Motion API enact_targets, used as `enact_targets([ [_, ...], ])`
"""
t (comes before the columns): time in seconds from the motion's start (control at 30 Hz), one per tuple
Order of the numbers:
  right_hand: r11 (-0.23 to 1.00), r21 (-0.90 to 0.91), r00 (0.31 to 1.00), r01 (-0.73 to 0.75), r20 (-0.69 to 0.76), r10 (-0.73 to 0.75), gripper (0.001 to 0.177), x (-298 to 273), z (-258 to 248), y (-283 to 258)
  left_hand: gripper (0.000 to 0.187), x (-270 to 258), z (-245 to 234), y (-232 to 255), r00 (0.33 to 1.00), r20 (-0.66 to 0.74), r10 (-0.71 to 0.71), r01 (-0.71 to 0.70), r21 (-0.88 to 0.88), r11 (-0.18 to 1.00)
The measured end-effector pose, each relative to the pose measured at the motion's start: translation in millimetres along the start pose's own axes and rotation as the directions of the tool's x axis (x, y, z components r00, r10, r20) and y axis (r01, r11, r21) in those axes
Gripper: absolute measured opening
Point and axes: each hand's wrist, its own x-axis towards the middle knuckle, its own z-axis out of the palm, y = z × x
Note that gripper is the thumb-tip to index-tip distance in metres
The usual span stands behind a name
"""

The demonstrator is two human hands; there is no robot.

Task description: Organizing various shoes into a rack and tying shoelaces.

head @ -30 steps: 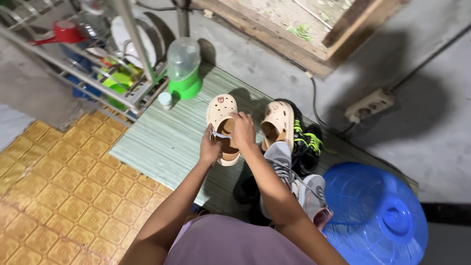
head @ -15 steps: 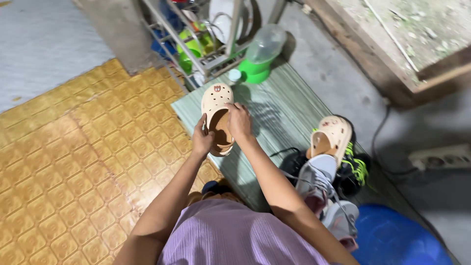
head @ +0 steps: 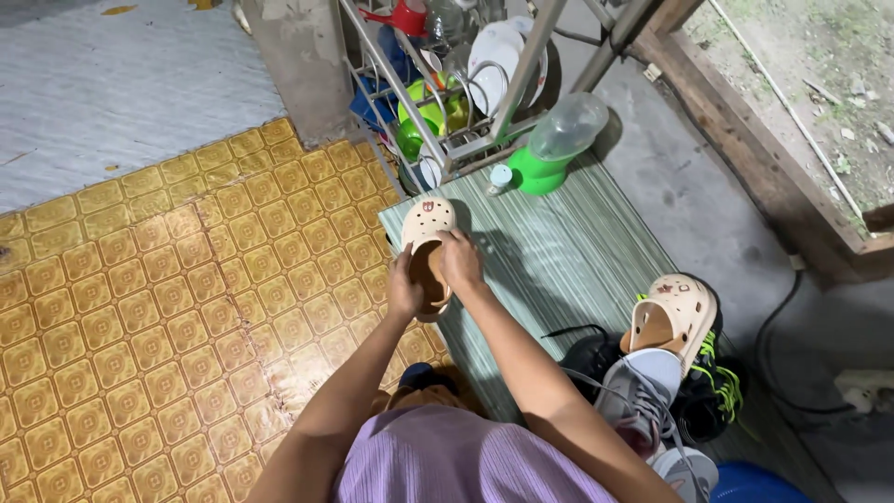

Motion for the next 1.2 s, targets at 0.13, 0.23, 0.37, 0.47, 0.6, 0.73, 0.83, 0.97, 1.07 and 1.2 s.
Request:
enact_targets([
  [0.13,1.0,0.026,1.0,-0.006,-0.014,0.006,0.033,0.8,20.5,19.8,0.083,2.5,11.0,-16.0,0.991,-0.022,0.134,-0.134,-0.001,0.991],
  [0.23,0.999,0.037,1.0,-0.024,0.005,0.024,0.034,-3.3,16.5,19.5,0.086,1.4,17.4,-23.0,0.989,0.0,0.145,-0.145,0.021,0.989],
  [0.37,1.0,0.008,1.0,0.007,-0.018,-0.007,0.034,-6.2,16.1,20.0,0.089,0.5,16.2,-19.8,0.993,0.005,0.122,-0.122,0.028,0.992],
  [0.47,0.999,0.018,0.997,-0.049,0.063,0.048,0.04,-9.4,11.6,17.0,0.088,-1.5,14.8,-16.2,0.995,0.02,0.101,-0.101,0.028,0.994],
  [0.6,0.982,0.015,0.961,-0.189,0.207,0.182,0.055,-19.1,1.4,6.0,0.082,2.7,29.6,-45.3,0.99,-0.029,0.137,-0.136,0.035,0.99],
  [0.73,0.981,-0.003,0.963,-0.195,0.189,0.192,0.067,-32.5,-1.5,9.9,0.076,-17.3,16.9,-3.8,0.997,-0.064,0.053,-0.052,0.007,0.999],
  [0.83,0.966,0.037,0.952,-0.254,0.186,0.243,0.064,-45.2,-8.0,26.5,0.076,-32.6,6.0,41.7,0.988,-0.067,0.141,-0.128,0.163,0.978],
  [0.97,0.976,0.029,0.975,-0.218,0.044,0.217,0.044,-68.0,-40.9,59.0,0.069,-39.9,14.5,93.6,0.976,0.127,0.177,-0.209,0.314,0.926],
  [1.07,0.938,0.06,0.939,-0.342,-0.011,0.344,0.039,-89.4,-88.8,73.9,0.063,-39.4,51.9,95.2,0.926,0.226,0.302,-0.35,0.212,0.912],
  [1.2,0.912,0.079,0.887,-0.404,-0.21,0.411,0.033,-125.7,-133.4,117.4,0.053,-52.0,110.2,103.8,0.865,0.384,0.324,-0.325,-0.064,0.944],
])
